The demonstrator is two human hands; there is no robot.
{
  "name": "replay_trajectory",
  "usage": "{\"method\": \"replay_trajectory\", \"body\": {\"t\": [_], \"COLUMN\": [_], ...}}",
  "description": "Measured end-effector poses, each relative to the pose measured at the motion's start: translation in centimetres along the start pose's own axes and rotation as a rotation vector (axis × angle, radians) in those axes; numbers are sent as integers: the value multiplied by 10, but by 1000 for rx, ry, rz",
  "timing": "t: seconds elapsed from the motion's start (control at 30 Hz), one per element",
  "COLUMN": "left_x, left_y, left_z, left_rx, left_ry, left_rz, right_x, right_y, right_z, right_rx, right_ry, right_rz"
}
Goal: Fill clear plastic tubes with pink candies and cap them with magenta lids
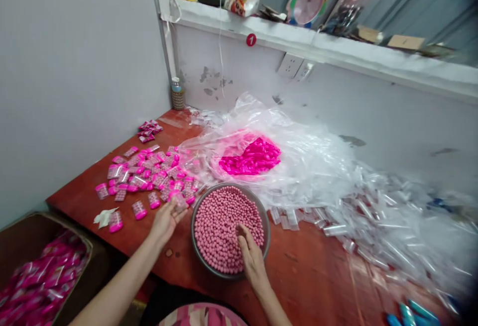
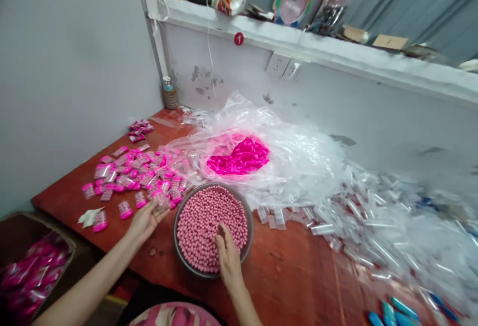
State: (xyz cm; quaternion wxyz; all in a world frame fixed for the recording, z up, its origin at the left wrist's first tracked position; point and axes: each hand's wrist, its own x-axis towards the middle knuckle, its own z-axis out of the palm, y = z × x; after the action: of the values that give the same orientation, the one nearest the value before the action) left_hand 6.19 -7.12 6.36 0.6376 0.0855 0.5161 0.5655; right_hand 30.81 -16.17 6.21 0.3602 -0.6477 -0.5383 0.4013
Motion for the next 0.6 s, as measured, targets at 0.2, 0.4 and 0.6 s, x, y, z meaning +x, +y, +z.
{"method": "replay_trajectory", "body": {"t": [0.2, 0.4, 0.6], "left_x": [12, 9, 12], "left_y": [-18, -66, -57], "left_z": [-8, -8, 1], "left_rx": [309, 523, 441], "left_ry": [16, -269, -192], "left_rz": [-37, 70, -165], "right_x": [15, 44, 43], "right_y": [41, 92, 102], "right_z": [-30, -43, -41], "right_rx": [-181, -72, 31], "right_ry": [412, 347, 336], "right_rz": [43, 331, 269]}}
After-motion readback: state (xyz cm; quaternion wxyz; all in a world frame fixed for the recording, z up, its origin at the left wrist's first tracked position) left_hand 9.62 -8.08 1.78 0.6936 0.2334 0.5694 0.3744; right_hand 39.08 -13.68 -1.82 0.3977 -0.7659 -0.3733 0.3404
